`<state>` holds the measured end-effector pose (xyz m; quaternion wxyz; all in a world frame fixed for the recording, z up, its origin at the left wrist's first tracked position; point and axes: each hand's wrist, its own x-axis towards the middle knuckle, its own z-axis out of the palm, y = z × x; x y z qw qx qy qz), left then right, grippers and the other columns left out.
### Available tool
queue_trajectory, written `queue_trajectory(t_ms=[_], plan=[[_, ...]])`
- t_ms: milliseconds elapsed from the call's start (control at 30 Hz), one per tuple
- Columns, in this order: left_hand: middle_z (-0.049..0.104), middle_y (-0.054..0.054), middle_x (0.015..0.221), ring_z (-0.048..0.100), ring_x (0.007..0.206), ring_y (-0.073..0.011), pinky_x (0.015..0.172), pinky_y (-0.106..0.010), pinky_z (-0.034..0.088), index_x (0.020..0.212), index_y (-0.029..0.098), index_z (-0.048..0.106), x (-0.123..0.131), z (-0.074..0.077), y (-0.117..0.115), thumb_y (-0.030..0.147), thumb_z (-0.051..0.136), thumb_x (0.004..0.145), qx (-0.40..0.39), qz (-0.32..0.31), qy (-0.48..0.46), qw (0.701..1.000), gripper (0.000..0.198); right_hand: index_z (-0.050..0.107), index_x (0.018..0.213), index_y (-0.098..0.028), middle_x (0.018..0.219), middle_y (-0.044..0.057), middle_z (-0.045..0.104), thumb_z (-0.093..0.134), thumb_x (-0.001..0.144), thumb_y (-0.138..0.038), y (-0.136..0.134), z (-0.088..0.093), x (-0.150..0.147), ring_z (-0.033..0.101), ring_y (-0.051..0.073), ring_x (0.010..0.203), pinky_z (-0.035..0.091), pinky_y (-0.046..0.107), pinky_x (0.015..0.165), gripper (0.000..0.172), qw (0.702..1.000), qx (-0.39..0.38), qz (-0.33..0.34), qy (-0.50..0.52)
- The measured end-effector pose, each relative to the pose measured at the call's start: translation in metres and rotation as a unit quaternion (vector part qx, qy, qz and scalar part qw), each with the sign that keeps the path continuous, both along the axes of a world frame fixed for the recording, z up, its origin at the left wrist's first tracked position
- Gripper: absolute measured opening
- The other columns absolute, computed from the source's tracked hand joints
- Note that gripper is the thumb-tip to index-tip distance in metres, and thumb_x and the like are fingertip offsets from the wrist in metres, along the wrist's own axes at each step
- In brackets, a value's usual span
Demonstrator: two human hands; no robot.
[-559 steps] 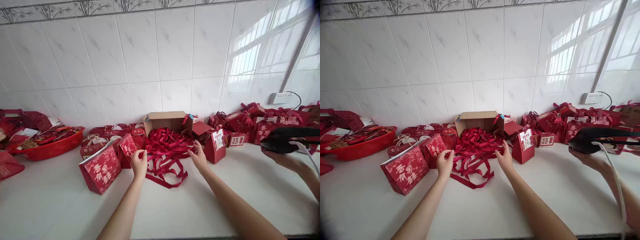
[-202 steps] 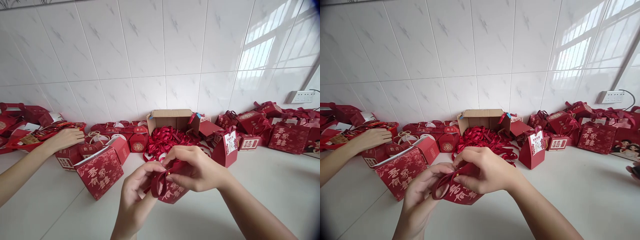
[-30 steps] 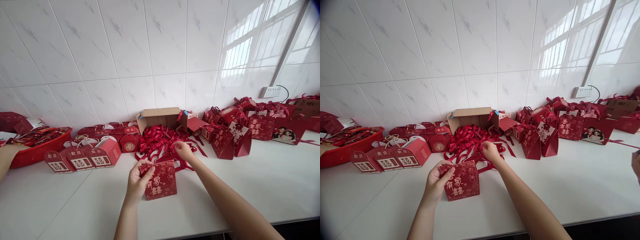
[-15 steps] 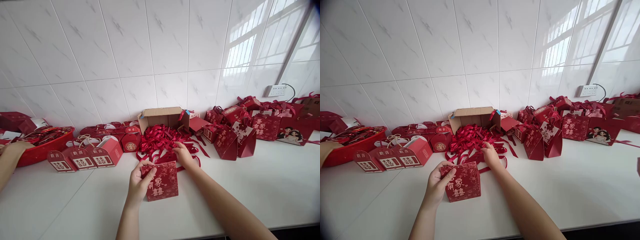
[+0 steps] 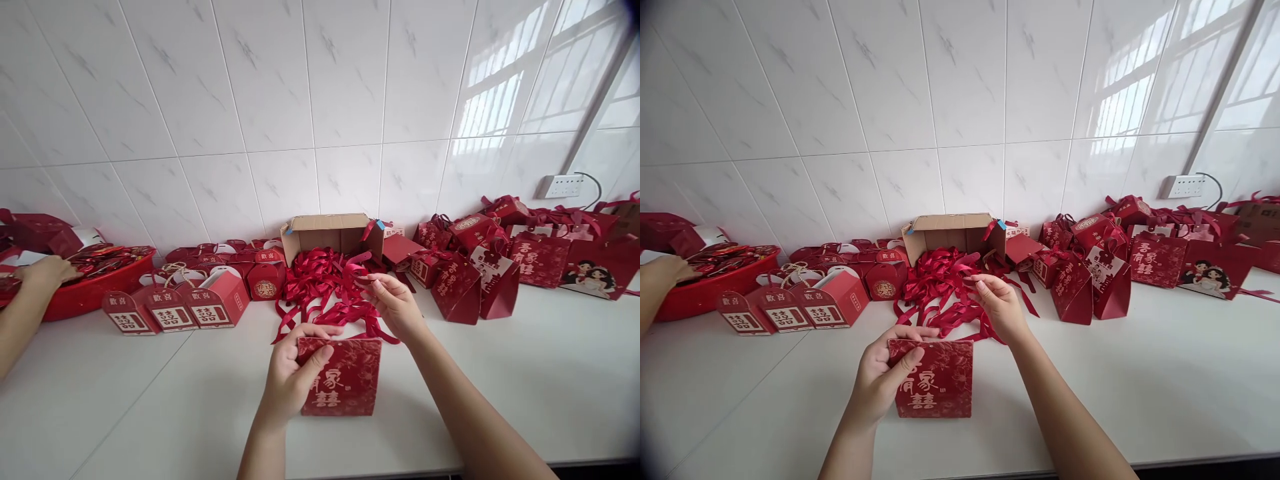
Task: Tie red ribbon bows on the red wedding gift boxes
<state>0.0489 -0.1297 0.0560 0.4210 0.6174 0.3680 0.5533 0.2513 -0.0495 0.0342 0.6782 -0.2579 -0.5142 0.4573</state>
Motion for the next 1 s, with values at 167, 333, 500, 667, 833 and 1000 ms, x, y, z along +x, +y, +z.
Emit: queue_trajectory(t_ms=[167, 333, 500, 667, 833, 1000], plan=[[0.062, -0.011, 0.126, 0.048, 0.127, -0.0259, 0.106, -0.040, 0.035, 0.085, 0.022, 0.061, 0.003, 0.002, -0.004, 0.029, 0.061, 0.083, 0.041, -0.054, 0.070, 0.995, 0.007, 0.074, 0.089, -0.027, 0.091, 0.003, 0.074, 0.069, 0.079, -0.036, -0.014, 0.005, -0.011, 0.067, 0.021, 0.093, 0.051, 0.040, 0.089, 0.014, 0.992, 0.017, 0.110, -0.062], [0.057, -0.011, 0.133, 0.046, 0.129, -0.0259, 0.107, -0.041, 0.034, 0.089, 0.022, 0.060, 0.003, -0.005, 0.001, 0.028, 0.058, 0.085, 0.050, -0.028, 0.096, 0.994, 0.007, 0.076, 0.088, -0.028, 0.088, 0.004, 0.073, 0.075, 0.073, -0.031, -0.025, 0.010, -0.014, 0.067, 0.021, 0.084, 0.055, 0.037, 0.076, 0.015, 0.988, 0.059, 0.075, -0.124], [0.065, -0.010, 0.120, 0.056, 0.119, -0.0259, 0.100, -0.039, 0.042, 0.090, 0.022, 0.061, 0.002, -0.006, 0.001, 0.028, 0.058, 0.085, 0.053, -0.036, 0.100, 0.993, 0.008, 0.074, 0.094, -0.028, 0.078, 0.002, 0.072, 0.079, 0.067, -0.029, -0.029, 0.013, -0.015, 0.066, 0.018, 0.070, 0.056, 0.034, 0.065, 0.028, 0.993, 0.036, 0.054, -0.099], [0.067, -0.008, 0.116, 0.059, 0.115, -0.0244, 0.098, -0.036, 0.043, 0.089, 0.023, 0.061, 0.002, -0.004, 0.000, 0.026, 0.059, 0.084, 0.064, -0.028, 0.115, 0.991, 0.006, 0.075, 0.072, -0.027, 0.079, 0.004, 0.072, 0.079, 0.068, -0.026, -0.029, 0.015, -0.015, 0.066, 0.021, 0.078, 0.055, 0.036, 0.070, 0.006, 0.988, 0.078, 0.068, -0.116], [0.065, -0.008, 0.119, 0.059, 0.113, -0.0237, 0.097, -0.035, 0.044, 0.089, 0.023, 0.060, 0.000, -0.003, -0.002, 0.024, 0.058, 0.085, 0.075, -0.026, 0.112, 0.991, 0.005, 0.075, 0.067, -0.028, 0.071, 0.002, 0.069, 0.078, 0.069, -0.025, -0.027, 0.013, -0.011, 0.062, 0.017, 0.066, 0.051, 0.031, 0.062, 0.004, 0.986, 0.082, 0.077, -0.123], [0.066, -0.009, 0.116, 0.049, 0.126, -0.0254, 0.105, -0.040, 0.036, 0.085, 0.023, 0.060, -0.004, -0.001, -0.005, 0.023, 0.058, 0.085, 0.105, -0.044, 0.121, 0.986, 0.002, 0.075, 0.066, -0.026, 0.065, 0.001, 0.068, 0.079, 0.067, -0.028, -0.027, 0.014, -0.009, 0.060, 0.016, 0.060, 0.049, 0.031, 0.059, 0.005, 0.981, 0.062, 0.129, -0.128]])
